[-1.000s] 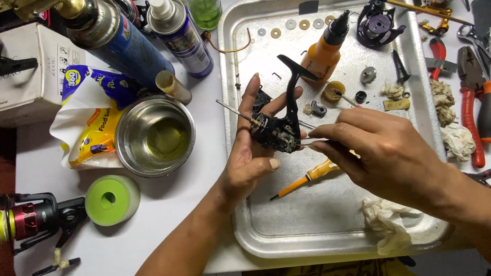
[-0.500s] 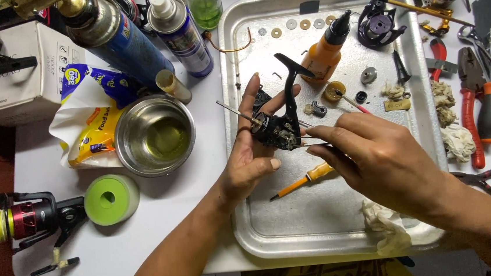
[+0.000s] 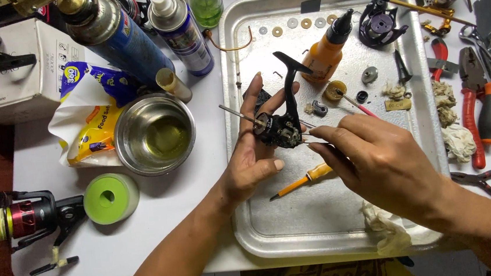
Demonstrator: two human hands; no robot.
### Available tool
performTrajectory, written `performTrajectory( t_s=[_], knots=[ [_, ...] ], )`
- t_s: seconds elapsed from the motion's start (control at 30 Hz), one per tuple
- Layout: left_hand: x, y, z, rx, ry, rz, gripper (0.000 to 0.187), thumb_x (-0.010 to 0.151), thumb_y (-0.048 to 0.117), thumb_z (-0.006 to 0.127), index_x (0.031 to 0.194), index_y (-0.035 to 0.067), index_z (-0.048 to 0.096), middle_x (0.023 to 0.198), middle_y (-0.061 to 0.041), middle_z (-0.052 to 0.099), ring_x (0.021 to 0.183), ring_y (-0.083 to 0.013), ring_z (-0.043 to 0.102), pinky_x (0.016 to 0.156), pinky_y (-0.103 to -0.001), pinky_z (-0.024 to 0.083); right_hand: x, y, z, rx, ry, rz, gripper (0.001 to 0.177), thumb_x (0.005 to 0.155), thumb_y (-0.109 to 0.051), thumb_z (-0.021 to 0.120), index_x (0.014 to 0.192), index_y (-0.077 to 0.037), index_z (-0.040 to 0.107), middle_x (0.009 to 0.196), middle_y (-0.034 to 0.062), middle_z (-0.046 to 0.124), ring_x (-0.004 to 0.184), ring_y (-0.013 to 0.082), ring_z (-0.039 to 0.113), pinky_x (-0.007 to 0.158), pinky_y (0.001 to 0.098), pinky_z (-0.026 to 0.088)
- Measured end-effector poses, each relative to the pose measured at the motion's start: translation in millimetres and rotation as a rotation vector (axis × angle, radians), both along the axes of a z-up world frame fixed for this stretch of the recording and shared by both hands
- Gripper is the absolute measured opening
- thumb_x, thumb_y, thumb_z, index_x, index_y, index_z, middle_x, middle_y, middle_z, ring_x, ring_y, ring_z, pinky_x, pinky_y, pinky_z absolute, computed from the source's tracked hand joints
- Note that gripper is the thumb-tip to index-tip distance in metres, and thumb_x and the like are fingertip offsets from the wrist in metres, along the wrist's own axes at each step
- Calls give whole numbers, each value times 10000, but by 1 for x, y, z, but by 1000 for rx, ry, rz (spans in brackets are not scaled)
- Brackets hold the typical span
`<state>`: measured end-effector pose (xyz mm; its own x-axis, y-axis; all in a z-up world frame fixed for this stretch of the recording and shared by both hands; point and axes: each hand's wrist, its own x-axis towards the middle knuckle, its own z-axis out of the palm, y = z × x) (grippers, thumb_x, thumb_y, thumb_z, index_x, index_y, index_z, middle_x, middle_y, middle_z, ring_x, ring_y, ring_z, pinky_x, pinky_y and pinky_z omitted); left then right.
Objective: The person disassembles a fishing reel on a metal tray, using tweezers to handle small components and a screwdriver to remove screws. They clean parts with a cloth and apply lubricant from a bottle before reassembling the reel mechanism.
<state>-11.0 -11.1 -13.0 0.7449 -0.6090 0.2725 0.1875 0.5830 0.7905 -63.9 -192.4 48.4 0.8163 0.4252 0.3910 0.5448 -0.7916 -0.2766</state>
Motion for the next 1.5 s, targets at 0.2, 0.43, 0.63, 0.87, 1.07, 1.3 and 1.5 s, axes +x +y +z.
performTrajectory(
  t_s=[0.2, 0.43, 0.63, 0.87, 1.07, 1.3, 1.5],
  knots=[
    [-2, 0, 1, 63, -83, 5, 946, 774, 100, 581, 1464, 143, -64, 1543, -191, 156, 1120, -193, 495, 1072, -357, 366, -3, 2, -2, -21, -37, -28, 169, 886, -119, 609, 964, 31, 616, 699, 109, 558, 567, 222, 512, 510, 342, 429],
    [-2, 0, 2, 84, -85, 6, 956, 775, 122, 589, 1462, 125, -76, 1540, -175, 154, 1158, -199, 489, 1081, -346, 358, -2, 2, -2, -6, -28, -34, 189, 881, -130, 616, 993, 22, 622, 715, 109, 564, 580, 225, 521, 514, 347, 437],
    [1, 3, 1, 69, -53, -20, 937, 791, 145, 607, 1463, 185, -45, 1538, -220, 193, 1142, -234, 524, 1061, -341, 392, -1, -6, 3, 9, 27, -24, 224, 848, -152, 646, 998, 15, 644, 758, 134, 657, 591, 206, 616, 528, 301, 534],
    [3, -1, 0, 5, 195, 160, 685, 850, 229, 515, 1419, 82, 162, 1306, -303, 460, 1124, -293, 522, 814, -334, 508, 6, -26, -1, 22, 232, -67, 209, 818, -200, 644, 976, -65, 620, 822, 78, 670, 597, 181, 615, 545, 319, 502],
    [8, -3, -12, 17, 234, 235, 515, 877, 378, 433, 1252, 45, 313, 1114, -318, 580, 776, -236, 620, 610, -278, 515, 13, -21, -46, -77, 373, -34, 157, 809, -243, 624, 904, -120, 599, 819, 71, 591, 713, 265, 588, 580, 378, 506],
    [6, -4, -21, 14, 183, 234, 419, 917, 366, 332, 1179, 40, 354, 991, -324, 618, 588, -233, 635, 515, -277, 502, 14, -19, -56, -147, 225, 78, 124, 765, -224, 684, 806, -123, 626, 774, 77, 574, 674, 223, 570, 606, 329, 483],
    [4, -5, -17, 32, 150, 197, 448, 904, 365, 400, 1213, 48, 332, 997, -288, 631, 598, -210, 635, 536, -273, 516, 15, -24, -69, -229, 144, 130, 131, 771, -266, 681, 822, -149, 649, 803, 60, 591, 696, 196, 552, 582, 308, 458]
  ],
)
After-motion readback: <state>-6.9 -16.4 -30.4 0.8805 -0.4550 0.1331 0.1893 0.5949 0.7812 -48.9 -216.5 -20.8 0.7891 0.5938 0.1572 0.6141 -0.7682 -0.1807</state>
